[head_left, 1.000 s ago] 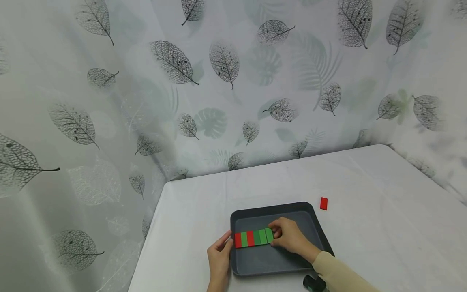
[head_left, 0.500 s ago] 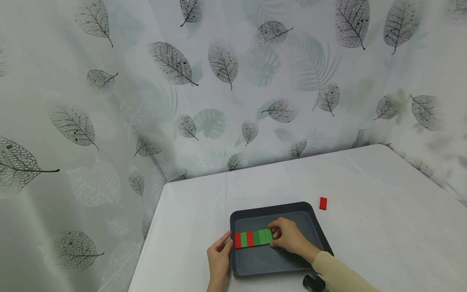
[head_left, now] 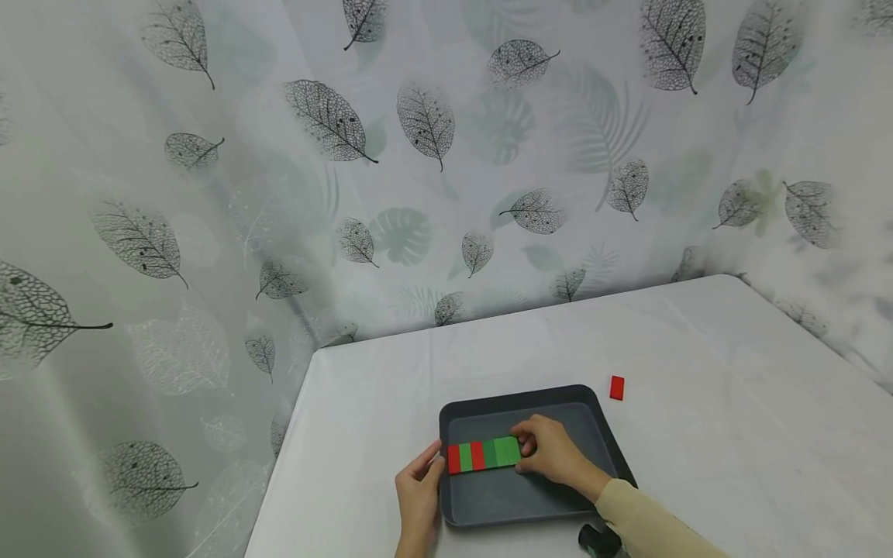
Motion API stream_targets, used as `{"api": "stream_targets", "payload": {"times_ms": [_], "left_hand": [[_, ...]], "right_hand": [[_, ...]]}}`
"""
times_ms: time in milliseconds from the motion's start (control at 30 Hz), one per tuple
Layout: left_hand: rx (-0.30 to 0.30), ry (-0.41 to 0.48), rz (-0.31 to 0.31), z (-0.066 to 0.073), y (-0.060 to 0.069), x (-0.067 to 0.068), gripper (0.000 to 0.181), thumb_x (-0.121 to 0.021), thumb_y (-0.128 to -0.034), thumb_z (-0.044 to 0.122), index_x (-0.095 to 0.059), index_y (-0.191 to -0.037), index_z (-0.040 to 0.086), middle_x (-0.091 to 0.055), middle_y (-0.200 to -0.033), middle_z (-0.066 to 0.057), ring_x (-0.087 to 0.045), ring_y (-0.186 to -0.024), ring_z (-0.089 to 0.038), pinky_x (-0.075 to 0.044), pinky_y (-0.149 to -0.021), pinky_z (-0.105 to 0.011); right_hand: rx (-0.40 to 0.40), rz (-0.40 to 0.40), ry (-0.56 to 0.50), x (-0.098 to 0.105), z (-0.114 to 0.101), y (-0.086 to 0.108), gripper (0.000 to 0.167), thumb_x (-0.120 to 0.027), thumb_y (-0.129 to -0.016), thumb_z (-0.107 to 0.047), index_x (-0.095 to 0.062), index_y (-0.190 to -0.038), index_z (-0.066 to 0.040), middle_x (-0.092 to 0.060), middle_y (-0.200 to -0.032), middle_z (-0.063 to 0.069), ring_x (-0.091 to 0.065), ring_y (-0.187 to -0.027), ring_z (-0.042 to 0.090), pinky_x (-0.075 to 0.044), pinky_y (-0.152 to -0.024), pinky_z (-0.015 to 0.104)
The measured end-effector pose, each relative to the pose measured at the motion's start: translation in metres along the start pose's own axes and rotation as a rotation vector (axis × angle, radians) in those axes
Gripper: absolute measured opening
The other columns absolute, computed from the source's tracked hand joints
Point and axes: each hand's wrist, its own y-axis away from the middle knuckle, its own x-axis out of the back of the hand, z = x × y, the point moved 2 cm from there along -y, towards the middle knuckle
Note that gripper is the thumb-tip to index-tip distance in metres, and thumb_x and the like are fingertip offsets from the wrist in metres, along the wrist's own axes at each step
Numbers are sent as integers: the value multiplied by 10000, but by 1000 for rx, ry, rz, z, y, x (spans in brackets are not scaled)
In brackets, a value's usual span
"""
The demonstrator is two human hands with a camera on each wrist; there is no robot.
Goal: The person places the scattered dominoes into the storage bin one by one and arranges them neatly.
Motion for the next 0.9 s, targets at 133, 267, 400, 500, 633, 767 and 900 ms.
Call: {"api": "stream_targets", "payload": {"times_ms": [133, 267, 400, 500, 633, 767, 900], "left_hand": [[-3, -10, 8, 2, 1, 1, 303, -641, -885, 41, -697, -1182, 25, -674, -1239, -161, -632, -1105, -235, -547, -820, -200], [5, -7, 7, 1, 1, 1, 304, -642, -885, 45, -697, -1183, 24, -674, -1238, -163, -629, -1114, -239, -549, -816, -201], [9, 3, 4, 0, 0, 0, 307, -640, -888, 39, -691, -1190, 18, -670, -1243, -167, -621, -1147, -261, -548, -820, -194], [5, 9, 1, -1, -2, 0, 308, -636, -889, 26, -685, -1192, 4, -669, -1242, -175, -619, -1153, -273, -545, -811, -184], [7, 7, -2, -2, -5, 0, 310, -634, -889, 21, -679, -1194, -9, -668, -1240, -182, -622, -1146, -278, -540, -787, -168], [9, 1, -2, -1, -5, 0, 312, -639, -892, 34, -676, -1199, -5, -667, -1246, -173, -613, -1167, -292, -545, -809, -187], [15, -10, 1, 0, -2, 0, 307, -655, -885, 49, -686, -1187, 6, -670, -1241, -169, -631, -1125, -254, -551, -822, -211]], "right_hand": [[1, -9, -2, 1, -1, -1, 500, -897, -582, -10, -704, -1042, 19, -568, -824, 6, -510, -695, 57, -459, -636, 211], [15, -8, 2, 14, -6, 2, 543, -907, -603, -92, -693, -1096, -10, -593, -886, 9, -525, -736, 56, -466, -657, 210], [89, 43, -52, 49, -15, 8, 548, -875, -681, -159, -668, -1165, -4, -631, -953, 70, -572, -782, 70, -493, -670, 224], [106, 132, -83, 86, -18, 11, 504, -828, -758, -184, -656, -1196, -3, -667, -997, 116, -593, -795, 51, -495, -660, 229], [8, 254, -45, 132, 1, 8, 485, -768, -838, -228, -630, -1251, -14, -686, -1066, 157, -621, -838, 89, -490, -671, 236], [-137, 247, -15, 156, 43, 2, 589, -738, -868, -282, -544, -1337, 16, -615, -1209, 252, -626, -997, 312, -523, -736, 335], [-267, 152, -8, 159, 84, 0, 680, -742, -856, -274, -462, -1393, 35, -522, -1302, 310, -548, -1122, 428, -525, -801, 461]]}}
